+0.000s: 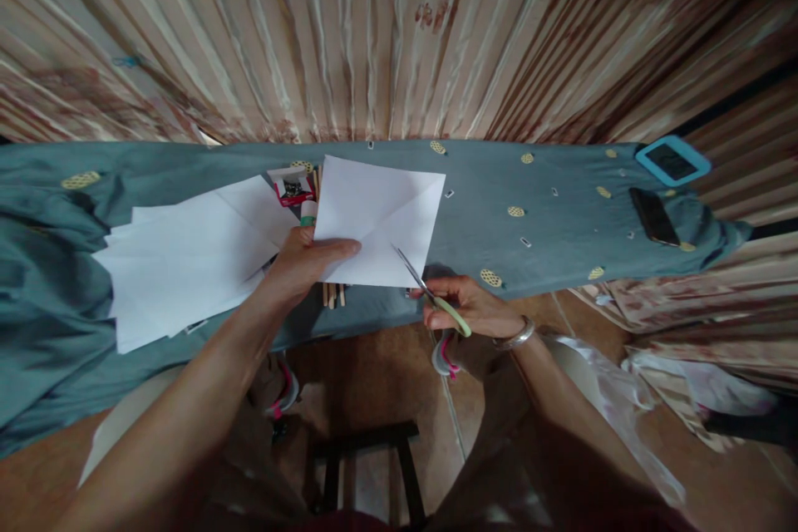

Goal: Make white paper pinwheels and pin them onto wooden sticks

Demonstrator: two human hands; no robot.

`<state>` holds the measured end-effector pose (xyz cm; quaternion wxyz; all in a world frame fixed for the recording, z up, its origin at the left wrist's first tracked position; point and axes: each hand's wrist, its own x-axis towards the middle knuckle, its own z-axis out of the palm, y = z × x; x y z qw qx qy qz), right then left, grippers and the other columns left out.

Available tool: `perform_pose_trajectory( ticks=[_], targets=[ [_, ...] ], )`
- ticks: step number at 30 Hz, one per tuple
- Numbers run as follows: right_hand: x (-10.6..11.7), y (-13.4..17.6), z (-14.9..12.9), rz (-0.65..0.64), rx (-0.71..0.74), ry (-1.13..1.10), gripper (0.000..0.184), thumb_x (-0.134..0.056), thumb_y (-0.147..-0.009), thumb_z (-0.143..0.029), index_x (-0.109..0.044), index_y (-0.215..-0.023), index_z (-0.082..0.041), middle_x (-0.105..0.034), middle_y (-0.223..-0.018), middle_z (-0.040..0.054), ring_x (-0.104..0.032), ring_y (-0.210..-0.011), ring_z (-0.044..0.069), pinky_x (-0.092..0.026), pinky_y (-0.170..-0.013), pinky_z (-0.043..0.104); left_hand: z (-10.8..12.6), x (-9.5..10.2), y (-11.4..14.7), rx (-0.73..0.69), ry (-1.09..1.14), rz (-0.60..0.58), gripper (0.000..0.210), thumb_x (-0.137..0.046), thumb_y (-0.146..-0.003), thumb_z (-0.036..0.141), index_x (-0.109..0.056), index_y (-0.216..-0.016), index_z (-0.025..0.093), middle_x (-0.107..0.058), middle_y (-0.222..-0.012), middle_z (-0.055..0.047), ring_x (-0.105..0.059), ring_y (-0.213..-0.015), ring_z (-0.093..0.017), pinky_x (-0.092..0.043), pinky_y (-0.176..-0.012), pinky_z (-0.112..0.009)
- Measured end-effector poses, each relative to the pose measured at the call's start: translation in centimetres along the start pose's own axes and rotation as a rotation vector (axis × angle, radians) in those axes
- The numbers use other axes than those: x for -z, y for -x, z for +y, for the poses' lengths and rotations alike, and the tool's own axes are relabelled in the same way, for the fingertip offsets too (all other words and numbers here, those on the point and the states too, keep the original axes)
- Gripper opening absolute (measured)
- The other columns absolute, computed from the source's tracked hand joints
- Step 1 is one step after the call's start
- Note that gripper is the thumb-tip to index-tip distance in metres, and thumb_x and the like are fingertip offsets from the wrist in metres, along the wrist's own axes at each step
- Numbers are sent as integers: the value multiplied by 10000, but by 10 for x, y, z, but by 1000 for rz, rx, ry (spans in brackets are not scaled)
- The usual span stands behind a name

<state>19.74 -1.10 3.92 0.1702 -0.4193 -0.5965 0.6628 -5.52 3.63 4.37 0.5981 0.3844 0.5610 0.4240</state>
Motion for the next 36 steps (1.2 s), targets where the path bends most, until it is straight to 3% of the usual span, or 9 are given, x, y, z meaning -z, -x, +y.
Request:
perform_pose_trajectory(
  ticks=[6, 10, 13, 19, 23, 26, 30, 34, 36],
  targets=[
    [29, 17, 4, 19, -36, 67, 551, -748, -688, -555, -653, -1023, -127, -610, -735, 1, -555, -655, 116, -447, -629, 253, 11, 12, -3, -75, 56, 59, 241, -815, -478, 254, -712, -675, 161, -712, -638, 10, -628, -581, -158, -492, -578, -261],
    [41, 24, -1, 306, 74, -3, 621, -741, -654, -620, -641, -1044, -147, -668, -812, 45, -606, -726, 160, -474, -714, 297, 9, 12, -3, -84, 29, 57, 269, -824, -472, 275, -705, -686, 165, -720, -668, -13, -643, -599, -179, -508, -579, -279],
    [37, 16, -6, 531, 183, -53, 652, -749, -617, -649, -630, -1047, -173, -687, -876, 63, -617, -774, 182, -482, -751, 318, 2, 2, 0, -37, -58, -22, 272, -815, -471, 287, -703, -674, 145, -699, -624, -25, -612, -540, -174, -479, -515, -266],
    [24, -10, -11, 670, 208, -144, 522, -855, -527, -480, -657, -907, -182, -640, -701, -30, -545, -613, 112, -453, -593, 248, -14, -16, 6, 31, -235, -231, 158, -776, -479, 257, -660, -526, 162, -615, -489, -5, -527, -443, -141, -387, -409, -230],
    [24, -20, -8, 754, 216, -267, 407, -859, -518, -376, -681, -820, -170, -634, -629, -53, -512, -530, 85, -420, -535, 234, -13, -15, 6, 62, -218, -237, 172, -790, -486, 248, -678, -564, 144, -605, -488, 4, -513, -440, -120, -369, -404, -208],
    [28, -28, -5, 882, 296, -426, 333, -850, -534, -315, -691, -788, -170, -665, -645, -50, -553, -552, 92, -440, -559, 234, -9, -14, 5, 69, 80, -199, 260, -787, -546, 322, -695, -700, 135, -686, -641, -41, -614, -569, -165, -491, -523, -248],
    [31, -40, -3, 1033, 368, -700, 289, -842, -521, -240, -676, -745, -164, -689, -655, -40, -597, -567, 108, -483, -603, 249, -11, -24, 10, 73, 510, -294, 446, -753, -620, 439, -683, -957, 156, -706, -1050, -109, -645, -1015, -265, -525, -876, -399],
    [23, -53, -4, 982, 358, -749, 293, -836, -537, -237, -675, -773, -166, -692, -660, -31, -614, -581, 129, -492, -629, 277, -23, -42, 20, 48, 414, -344, 581, -863, -464, 282, -683, -1009, 195, -703, -1102, -92, -609, -1105, -295, -470, -952, -384],
    [15, -58, -4, 960, 343, -705, 294, -835, -551, -260, -675, -780, -170, -674, -632, -43, -593, -562, 120, -472, -609, 269, -28, -47, 23, 63, 358, -260, 495, -855, -496, 264, -696, -956, 178, -728, -1021, -83, -643, -1027, -274, -480, -921, -360]
  ],
)
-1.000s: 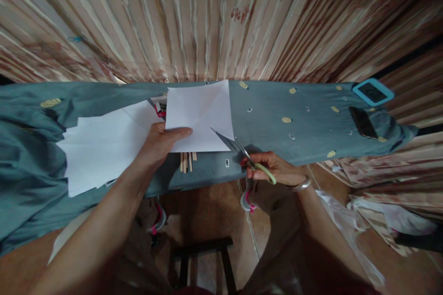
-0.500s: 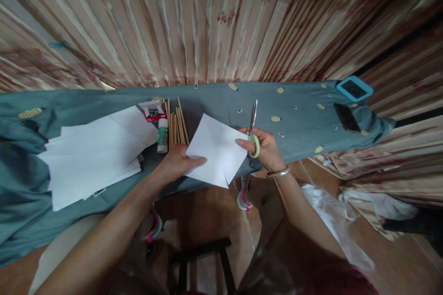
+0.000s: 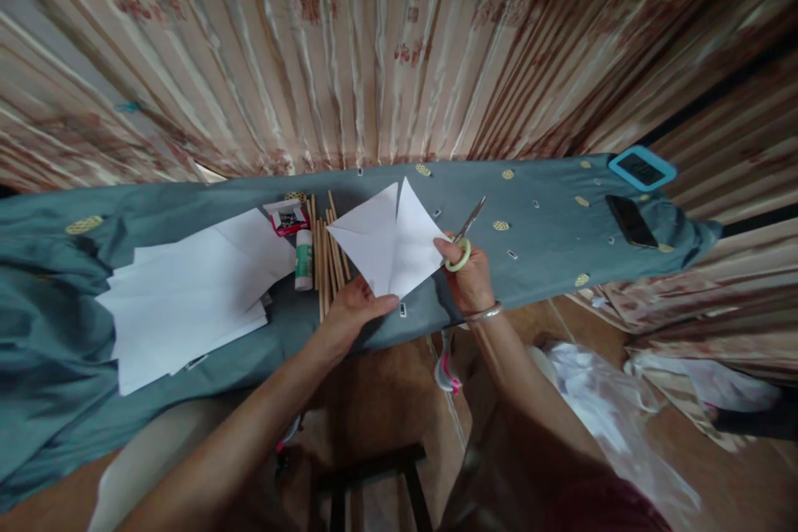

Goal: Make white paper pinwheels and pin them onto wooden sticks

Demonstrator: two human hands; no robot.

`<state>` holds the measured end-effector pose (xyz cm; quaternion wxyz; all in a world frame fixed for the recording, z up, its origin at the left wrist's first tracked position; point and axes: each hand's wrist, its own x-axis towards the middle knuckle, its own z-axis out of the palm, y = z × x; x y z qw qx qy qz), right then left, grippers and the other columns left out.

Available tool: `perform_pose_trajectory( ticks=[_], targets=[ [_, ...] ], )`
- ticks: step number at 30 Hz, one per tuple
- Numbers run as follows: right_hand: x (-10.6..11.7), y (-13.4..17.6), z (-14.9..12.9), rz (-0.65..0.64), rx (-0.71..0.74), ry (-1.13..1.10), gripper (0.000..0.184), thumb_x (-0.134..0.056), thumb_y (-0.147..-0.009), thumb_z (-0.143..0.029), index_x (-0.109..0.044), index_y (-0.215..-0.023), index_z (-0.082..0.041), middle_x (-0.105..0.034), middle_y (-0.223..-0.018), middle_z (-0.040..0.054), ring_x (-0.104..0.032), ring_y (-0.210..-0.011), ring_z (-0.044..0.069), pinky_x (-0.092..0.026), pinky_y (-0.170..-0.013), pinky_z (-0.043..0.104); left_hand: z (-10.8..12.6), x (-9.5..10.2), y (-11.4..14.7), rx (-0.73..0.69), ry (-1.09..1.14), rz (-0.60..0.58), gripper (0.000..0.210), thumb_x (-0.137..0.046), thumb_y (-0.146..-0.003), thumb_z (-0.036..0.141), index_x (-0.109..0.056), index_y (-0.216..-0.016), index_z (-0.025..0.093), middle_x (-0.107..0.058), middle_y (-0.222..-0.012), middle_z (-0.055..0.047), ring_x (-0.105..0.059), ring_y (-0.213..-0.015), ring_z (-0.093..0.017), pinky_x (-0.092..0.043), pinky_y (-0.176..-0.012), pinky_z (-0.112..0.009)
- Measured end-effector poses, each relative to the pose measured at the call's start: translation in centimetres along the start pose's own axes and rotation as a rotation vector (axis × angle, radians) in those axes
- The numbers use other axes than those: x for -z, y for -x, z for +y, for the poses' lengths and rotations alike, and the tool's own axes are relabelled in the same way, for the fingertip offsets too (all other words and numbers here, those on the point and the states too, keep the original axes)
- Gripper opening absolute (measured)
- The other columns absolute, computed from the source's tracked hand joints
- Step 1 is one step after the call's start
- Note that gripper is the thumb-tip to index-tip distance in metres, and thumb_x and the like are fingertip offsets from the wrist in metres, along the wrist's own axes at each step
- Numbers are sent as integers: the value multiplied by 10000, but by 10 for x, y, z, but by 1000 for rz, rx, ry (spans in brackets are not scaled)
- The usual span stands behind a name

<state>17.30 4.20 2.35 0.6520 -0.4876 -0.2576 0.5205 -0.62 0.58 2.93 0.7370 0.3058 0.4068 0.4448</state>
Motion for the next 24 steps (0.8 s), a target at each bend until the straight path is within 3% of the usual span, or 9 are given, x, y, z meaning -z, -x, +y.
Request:
perform_pose_trajectory(
  ticks=[4, 8, 12, 19, 24],
  targets=[
    [-11, 6, 5, -45, 0, 63, 294, -835, -559, -290, -678, -776, -169, -653, -610, -57, -551, -545, 99, -424, -582, 250, 0, 4, -4, -68, 32, 220, 396, -860, -481, 230, -711, -841, 162, -748, -881, -44, -675, -830, -205, -521, -782, -294],
    [-14, 9, 4, -96, 19, 91, 293, -845, -549, -282, -689, -779, -189, -669, -661, -60, -559, -583, 98, -428, -619, 247, 11, 18, -11, -70, 80, 240, 329, -860, -468, 257, -726, -744, 137, -747, -761, -47, -664, -694, -170, -526, -688, -261],
    [-16, 16, 4, -181, -31, 121, 310, -852, -544, -297, -696, -797, -210, -673, -667, -61, -565, -581, 103, -444, -610, 243, 22, 30, -12, -141, -13, 285, 324, -858, -490, 302, -732, -729, 123, -731, -680, -42, -645, -623, -159, -512, -631, -255],
    [-16, 27, 4, -312, -52, 299, 399, -854, -552, -417, -682, -841, -202, -640, -652, -54, -526, -543, 99, -465, -577, 255, 31, 33, -10, -239, -207, 396, 376, -872, -435, 295, -731, -735, 119, -736, -693, -46, -650, -626, -194, -531, -622, -297],
    [1, 31, -12, -595, -74, 406, 518, -666, -737, -624, -653, -1015, -187, -663, -742, 13, -611, -698, 160, -501, -758, 329, 49, 46, -10, -317, -216, 433, 364, -871, -438, 276, -740, -749, 140, -754, -767, -47, -674, -682, -202, -545, -684, -312]
  ],
)
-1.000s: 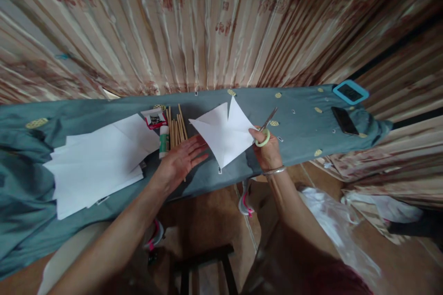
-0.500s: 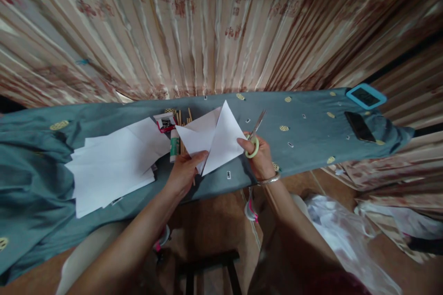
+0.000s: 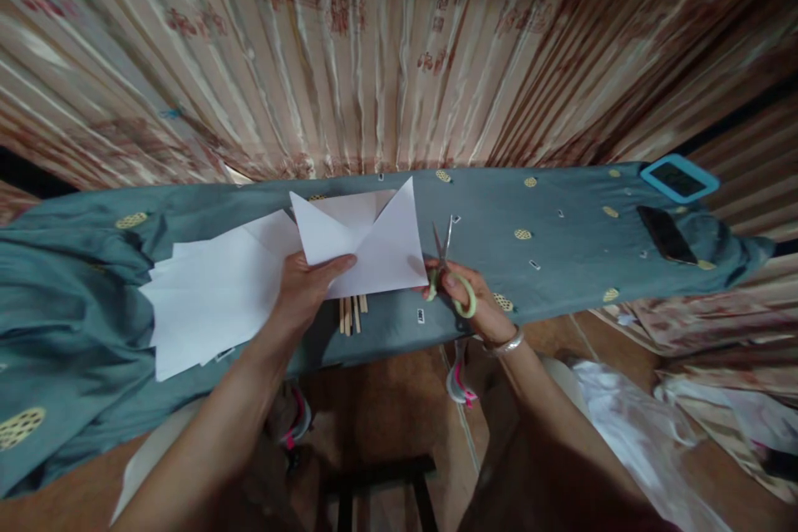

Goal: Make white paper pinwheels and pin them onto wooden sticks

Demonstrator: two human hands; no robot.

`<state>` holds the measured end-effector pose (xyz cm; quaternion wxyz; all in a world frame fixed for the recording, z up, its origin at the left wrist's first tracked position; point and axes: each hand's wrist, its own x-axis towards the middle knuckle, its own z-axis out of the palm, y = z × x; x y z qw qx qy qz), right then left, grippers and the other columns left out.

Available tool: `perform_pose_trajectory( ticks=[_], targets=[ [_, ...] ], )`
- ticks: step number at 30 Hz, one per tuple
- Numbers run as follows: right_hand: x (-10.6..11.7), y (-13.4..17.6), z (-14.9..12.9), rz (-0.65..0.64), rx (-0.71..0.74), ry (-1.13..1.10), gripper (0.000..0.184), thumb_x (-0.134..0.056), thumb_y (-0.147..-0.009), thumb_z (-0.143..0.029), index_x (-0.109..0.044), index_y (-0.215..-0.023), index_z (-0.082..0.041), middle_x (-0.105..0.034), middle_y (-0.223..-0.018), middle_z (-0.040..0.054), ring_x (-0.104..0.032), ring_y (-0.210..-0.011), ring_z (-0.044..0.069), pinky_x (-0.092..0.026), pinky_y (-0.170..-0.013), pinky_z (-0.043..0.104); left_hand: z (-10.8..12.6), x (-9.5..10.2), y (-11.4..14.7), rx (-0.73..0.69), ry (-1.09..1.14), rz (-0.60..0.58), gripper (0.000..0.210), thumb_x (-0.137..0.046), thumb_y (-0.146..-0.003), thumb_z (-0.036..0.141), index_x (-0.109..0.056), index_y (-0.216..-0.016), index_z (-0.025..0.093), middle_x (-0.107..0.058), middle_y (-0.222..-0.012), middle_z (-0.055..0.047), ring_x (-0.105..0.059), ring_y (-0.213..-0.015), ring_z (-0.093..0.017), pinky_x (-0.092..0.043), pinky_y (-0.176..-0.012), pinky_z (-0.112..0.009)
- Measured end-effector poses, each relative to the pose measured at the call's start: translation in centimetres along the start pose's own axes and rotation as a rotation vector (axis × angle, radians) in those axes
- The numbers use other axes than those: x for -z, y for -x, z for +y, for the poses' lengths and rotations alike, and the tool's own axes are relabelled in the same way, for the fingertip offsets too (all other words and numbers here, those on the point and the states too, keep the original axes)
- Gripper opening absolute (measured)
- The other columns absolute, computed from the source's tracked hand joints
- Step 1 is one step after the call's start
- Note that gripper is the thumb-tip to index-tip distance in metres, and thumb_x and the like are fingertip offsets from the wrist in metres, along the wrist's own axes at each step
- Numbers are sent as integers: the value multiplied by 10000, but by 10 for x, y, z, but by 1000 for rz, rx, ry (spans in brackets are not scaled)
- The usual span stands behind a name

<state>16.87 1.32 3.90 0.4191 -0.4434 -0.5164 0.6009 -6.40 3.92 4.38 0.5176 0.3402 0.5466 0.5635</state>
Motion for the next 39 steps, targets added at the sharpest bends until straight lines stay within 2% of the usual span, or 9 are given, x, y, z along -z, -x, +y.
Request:
perform_pose_trajectory(
  ticks=[3, 5, 9, 17, 24, 30, 39],
  targets=[
    [12, 9, -5, -228, -14, 55, 568, -611, -779, -643, -631, -1080, -162, -687, -911, 74, -606, -784, 162, -482, -784, 316, 9, 11, -5, -18, -30, 4, 354, -868, -447, 266, -747, -761, 161, -761, -793, -43, -685, -717, -212, -553, -725, -330],
    [17, 14, -7, -358, -66, 76, 590, -624, -775, -635, -622, -1093, -138, -682, -906, 79, -594, -757, 146, -475, -734, 289, 12, 15, -7, -24, -53, 6, 355, -868, -450, 259, -751, -775, 175, -764, -804, -38, -688, -734, -216, -555, -738, -334],
    [19, 21, -6, -477, -170, 85, 587, -669, -766, -581, -624, -1099, -100, -670, -825, 66, -588, -704, 122, -461, -659, 249, 14, 17, -7, -17, -79, 7, 349, -863, -450, 241, -759, -782, 209, -765, -811, -22, -686, -742, -212, -554, -726, -313],
    [18, 26, -6, -501, -147, 204, 473, -667, -785, -513, -685, -1089, -151, -650, -728, 6, -492, -559, 85, -388, -506, 215, 9, 10, -3, -35, -98, -63, 272, -864, -470, 247, -761, -720, 221, -761, -811, -29, -686, -749, -220, -552, -672, -284],
    [18, 26, -5, -484, -147, 219, 472, -670, -781, -501, -687, -1100, -153, -641, -718, -2, -465, -552, 82, -370, -502, 214, 8, 7, -3, -1, -105, -56, 301, -871, -435, 238, -763, -714, 213, -760, -798, -30, -688, -751, -234, -558, -678, -294],
    [18, 25, -5, -489, -152, 235, 480, -669, -778, -509, -687, -1098, -152, -642, -720, -2, -493, -576, 87, -387, -534, 219, 5, 8, -4, -35, -91, -69, 292, -867, -461, 231, -763, -732, 208, -759, -794, -30, -681, -715, -215, -556, -651, -282],
    [17, 25, -5, -494, -149, 248, 461, -667, -786, -495, -688, -1098, -157, -652, -728, 1, -521, -594, 95, -413, -557, 223, 9, 5, 1, 6, -103, -74, 298, -877, -424, 252, -752, -693, 222, -755, -779, -32, -683, -759, -248, -570, -685, -328]
  ],
)
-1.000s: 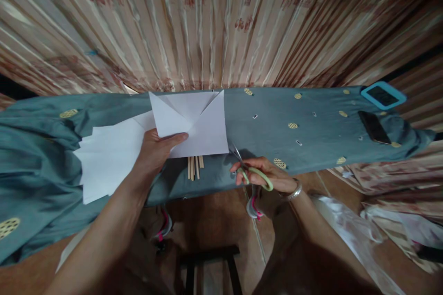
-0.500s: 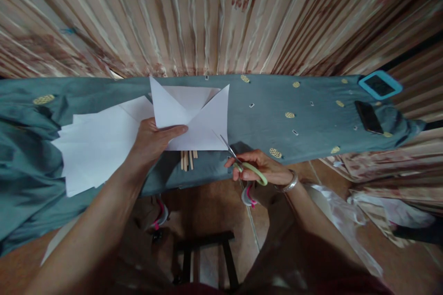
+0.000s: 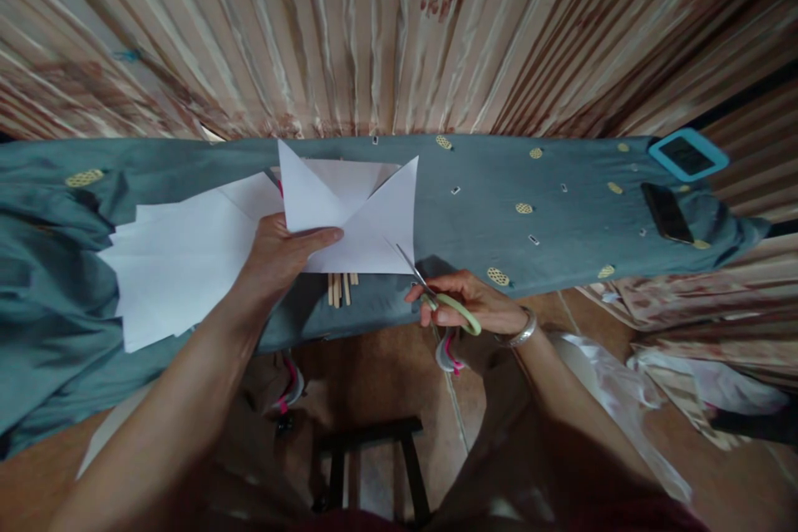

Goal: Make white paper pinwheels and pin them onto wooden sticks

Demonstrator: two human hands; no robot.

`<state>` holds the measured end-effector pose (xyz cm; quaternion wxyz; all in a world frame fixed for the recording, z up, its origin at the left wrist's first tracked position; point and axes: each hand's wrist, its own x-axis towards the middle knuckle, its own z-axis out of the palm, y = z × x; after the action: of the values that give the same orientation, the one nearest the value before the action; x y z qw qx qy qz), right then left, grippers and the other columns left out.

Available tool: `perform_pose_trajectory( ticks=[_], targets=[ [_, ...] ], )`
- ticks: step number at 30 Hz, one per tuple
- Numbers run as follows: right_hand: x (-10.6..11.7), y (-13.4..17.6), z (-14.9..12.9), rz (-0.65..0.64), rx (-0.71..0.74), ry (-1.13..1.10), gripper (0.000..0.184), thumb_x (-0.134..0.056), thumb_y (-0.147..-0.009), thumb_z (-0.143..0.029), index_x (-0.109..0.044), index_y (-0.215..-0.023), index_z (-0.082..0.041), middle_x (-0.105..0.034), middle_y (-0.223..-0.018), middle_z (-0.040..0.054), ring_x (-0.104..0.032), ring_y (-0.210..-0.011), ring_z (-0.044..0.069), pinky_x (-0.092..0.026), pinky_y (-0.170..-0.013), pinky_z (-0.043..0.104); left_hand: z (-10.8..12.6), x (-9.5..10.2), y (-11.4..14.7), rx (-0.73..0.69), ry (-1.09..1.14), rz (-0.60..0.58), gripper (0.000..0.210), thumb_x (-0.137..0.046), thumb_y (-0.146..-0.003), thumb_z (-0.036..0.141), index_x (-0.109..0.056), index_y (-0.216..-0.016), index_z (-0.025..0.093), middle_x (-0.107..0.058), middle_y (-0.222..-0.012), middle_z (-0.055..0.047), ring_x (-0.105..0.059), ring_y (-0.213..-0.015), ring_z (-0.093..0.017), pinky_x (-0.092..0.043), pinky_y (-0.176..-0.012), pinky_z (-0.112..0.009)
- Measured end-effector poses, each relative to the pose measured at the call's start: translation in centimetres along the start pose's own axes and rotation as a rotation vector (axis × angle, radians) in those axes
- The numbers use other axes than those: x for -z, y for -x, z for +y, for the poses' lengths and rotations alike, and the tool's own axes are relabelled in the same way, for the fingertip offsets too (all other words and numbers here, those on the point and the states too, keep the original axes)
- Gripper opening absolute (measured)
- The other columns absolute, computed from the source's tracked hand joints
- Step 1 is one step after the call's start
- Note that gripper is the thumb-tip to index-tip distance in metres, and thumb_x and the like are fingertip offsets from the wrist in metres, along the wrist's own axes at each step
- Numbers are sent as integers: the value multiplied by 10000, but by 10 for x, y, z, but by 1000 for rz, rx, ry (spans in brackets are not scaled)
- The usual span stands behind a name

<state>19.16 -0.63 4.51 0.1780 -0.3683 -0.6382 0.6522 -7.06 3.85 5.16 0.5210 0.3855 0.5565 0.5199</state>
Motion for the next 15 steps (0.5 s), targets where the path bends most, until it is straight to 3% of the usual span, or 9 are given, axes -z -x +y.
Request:
perform_pose_trajectory(
  ticks=[15],
  targets=[
    [-1, -1, -1, -7, -13, -28, 424, -697, -766, -466, -702, -1060, -160, -639, -710, 2, -536, -593, 97, -442, -556, 212, -3, 2, -2, 18, 39, -12, 305, -869, -433, 214, -756, -715, 190, -753, -751, -25, -664, -683, -201, -541, -669, -304]
  ],
)
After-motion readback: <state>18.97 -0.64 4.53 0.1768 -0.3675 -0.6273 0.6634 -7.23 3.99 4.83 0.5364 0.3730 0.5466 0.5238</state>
